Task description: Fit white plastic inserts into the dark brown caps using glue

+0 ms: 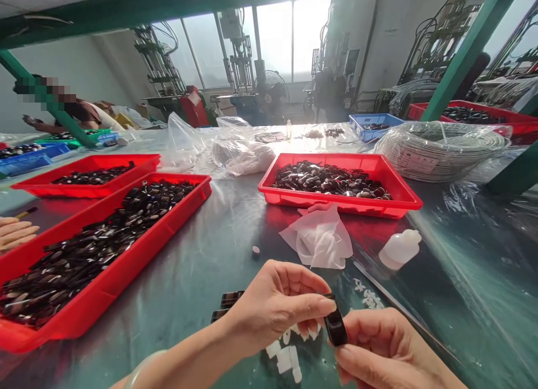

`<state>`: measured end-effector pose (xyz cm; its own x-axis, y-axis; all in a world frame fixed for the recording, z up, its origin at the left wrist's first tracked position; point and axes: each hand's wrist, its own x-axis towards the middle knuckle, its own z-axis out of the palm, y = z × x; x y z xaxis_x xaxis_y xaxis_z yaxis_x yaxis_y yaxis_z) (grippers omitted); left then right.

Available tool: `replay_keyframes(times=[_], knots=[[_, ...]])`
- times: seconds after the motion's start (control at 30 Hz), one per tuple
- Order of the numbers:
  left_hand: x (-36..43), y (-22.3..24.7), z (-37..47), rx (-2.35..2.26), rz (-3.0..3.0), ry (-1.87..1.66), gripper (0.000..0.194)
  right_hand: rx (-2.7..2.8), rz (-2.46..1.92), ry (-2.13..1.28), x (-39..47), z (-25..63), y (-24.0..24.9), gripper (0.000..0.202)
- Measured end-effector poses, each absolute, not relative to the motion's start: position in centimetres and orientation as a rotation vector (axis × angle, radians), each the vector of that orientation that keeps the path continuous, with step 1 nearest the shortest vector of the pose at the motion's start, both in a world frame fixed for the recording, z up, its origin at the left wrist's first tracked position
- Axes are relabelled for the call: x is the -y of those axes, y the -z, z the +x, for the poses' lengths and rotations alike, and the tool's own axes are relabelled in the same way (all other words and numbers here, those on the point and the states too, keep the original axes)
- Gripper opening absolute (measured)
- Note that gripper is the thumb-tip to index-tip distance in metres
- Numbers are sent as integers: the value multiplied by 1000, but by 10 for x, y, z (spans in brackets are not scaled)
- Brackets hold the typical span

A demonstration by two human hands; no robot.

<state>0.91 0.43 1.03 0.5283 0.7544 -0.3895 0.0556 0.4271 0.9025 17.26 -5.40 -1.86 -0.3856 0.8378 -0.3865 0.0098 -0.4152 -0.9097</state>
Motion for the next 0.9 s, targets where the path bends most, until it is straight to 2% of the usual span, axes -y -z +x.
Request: replay_keyframes(times=[0.47, 0.53, 0.6, 0.77, 0.87, 0.9], knots=[[2, -2, 8, -918, 1080, -494, 26, 1162, -1215, -1877, 54, 170, 18, 28], [2, -3, 8, -898, 1064, -473, 26, 1153, -1249, -1798, 54, 172, 20, 29], [2, -4, 7, -876, 1046, -447, 26, 1115, -1337, -1537, 55, 176, 23, 31], [0, -5, 3, -858, 1008, -444, 22, 982, -1430, -609, 48, 192, 18, 37], [0, -5, 1, -864, 983, -464, 21, 985, -1421, -186, 32, 209, 17, 61], [-1, -4, 1, -867, 975, -470, 21, 1007, -1494, -151, 26, 217, 20, 69]])
